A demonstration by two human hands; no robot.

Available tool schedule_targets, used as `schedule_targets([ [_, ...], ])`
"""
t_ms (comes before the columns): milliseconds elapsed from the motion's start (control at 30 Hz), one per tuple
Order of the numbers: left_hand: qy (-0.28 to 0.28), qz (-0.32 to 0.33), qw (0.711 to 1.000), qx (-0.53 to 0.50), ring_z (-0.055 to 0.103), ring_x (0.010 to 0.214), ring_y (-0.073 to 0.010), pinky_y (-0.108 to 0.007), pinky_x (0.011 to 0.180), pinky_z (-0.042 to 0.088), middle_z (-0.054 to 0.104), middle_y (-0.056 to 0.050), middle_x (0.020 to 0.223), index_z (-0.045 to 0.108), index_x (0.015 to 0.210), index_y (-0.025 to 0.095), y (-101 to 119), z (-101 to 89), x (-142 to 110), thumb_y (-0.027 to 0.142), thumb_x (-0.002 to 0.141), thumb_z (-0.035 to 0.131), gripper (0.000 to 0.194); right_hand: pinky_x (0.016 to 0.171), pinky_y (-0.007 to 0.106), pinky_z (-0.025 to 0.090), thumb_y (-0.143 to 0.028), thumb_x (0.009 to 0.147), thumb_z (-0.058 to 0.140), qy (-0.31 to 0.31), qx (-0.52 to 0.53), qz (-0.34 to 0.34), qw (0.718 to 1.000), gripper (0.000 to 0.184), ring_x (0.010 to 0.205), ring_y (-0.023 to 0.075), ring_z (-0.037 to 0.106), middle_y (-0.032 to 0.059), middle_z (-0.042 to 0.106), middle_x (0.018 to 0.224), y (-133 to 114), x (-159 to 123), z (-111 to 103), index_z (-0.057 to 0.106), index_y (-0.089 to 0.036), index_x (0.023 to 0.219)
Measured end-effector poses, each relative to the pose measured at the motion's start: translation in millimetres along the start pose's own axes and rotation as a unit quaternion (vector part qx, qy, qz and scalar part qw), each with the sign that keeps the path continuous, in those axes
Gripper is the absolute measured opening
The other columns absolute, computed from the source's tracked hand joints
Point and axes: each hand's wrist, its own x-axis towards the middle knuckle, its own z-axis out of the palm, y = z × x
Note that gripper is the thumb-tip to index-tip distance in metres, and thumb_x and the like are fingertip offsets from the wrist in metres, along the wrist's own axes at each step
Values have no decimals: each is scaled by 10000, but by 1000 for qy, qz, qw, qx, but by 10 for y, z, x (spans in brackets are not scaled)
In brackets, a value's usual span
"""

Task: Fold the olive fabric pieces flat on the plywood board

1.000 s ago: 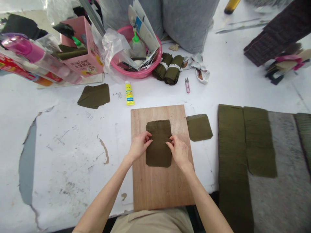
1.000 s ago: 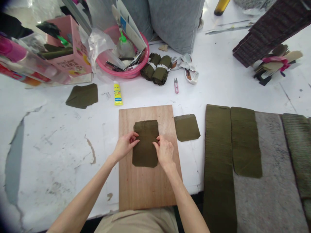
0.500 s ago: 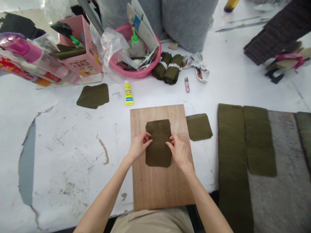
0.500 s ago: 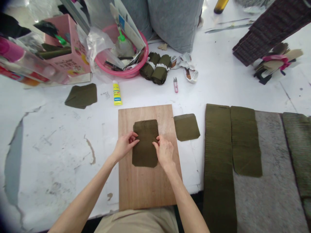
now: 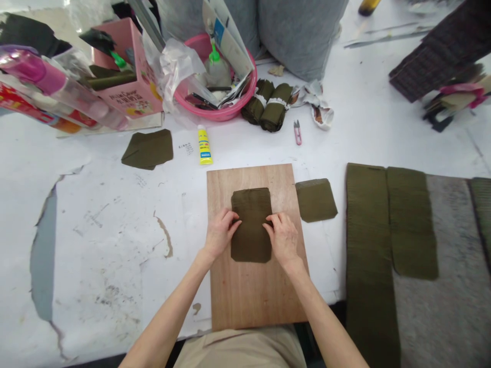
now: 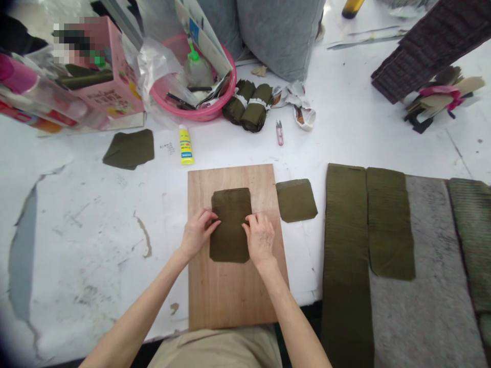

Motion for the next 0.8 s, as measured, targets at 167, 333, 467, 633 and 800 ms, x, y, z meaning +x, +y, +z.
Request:
schedule_targets([
  [167, -37, 15, 999, 11, 561, 800, -159, -279, 694, 449, 560, -31, 923, 566, 931, 201, -39, -33, -19, 263, 868, 545, 91, 713, 320, 370, -267, 862, 582, -9, -30, 9, 999, 67, 864, 209, 518, 53, 595, 896, 0, 57, -37, 575, -200, 871],
  [333, -75, -5, 996, 53, 531, 762, -167, -283, 664, 408, 548, -12, 815, 563, 820, 195, 35, -120, 94, 242, 825, 597, 58, 675, 310, 361, -294, 850, 601, -37, -19, 1, 999, 137, 804, 197, 514, 37, 583, 818, 30, 134, -74, 560, -204, 755],
  [467, -118, -11, 992, 48, 511, 721, -163, -277, 634, 376, 534, 1, 744, 551, 730, 190, 74, -167, 176, 215, 782, 635, 102, 663, 304, 355, -299, 865, 577, -40, 2, -22, 999, 169, 785, 187, 511, 33, 580, 795, 84, 125, -58, 557, -205, 726],
  [633, -104, -15, 994, 20, 503, 724, -157, -271, 644, 379, 524, 2, 742, 552, 744, 187, 62, -172, 151, 224, 804, 600, 85, 684, 298, 362, -296, 880, 557, -35, 29, -21, 999, 157, 783, 176, 516, 27, 589, 795, 115, 87, -35, 563, -203, 753],
  [800, -95, -17, 995, 9, 500, 714, -152, -268, 642, 378, 528, 1, 747, 545, 753, 186, 54, -162, 131, 243, 826, 573, 97, 685, 295, 363, -294, 880, 555, -35, 38, -18, 998, 165, 778, 173, 520, 23, 591, 780, 126, 96, -35, 556, -202, 742],
])
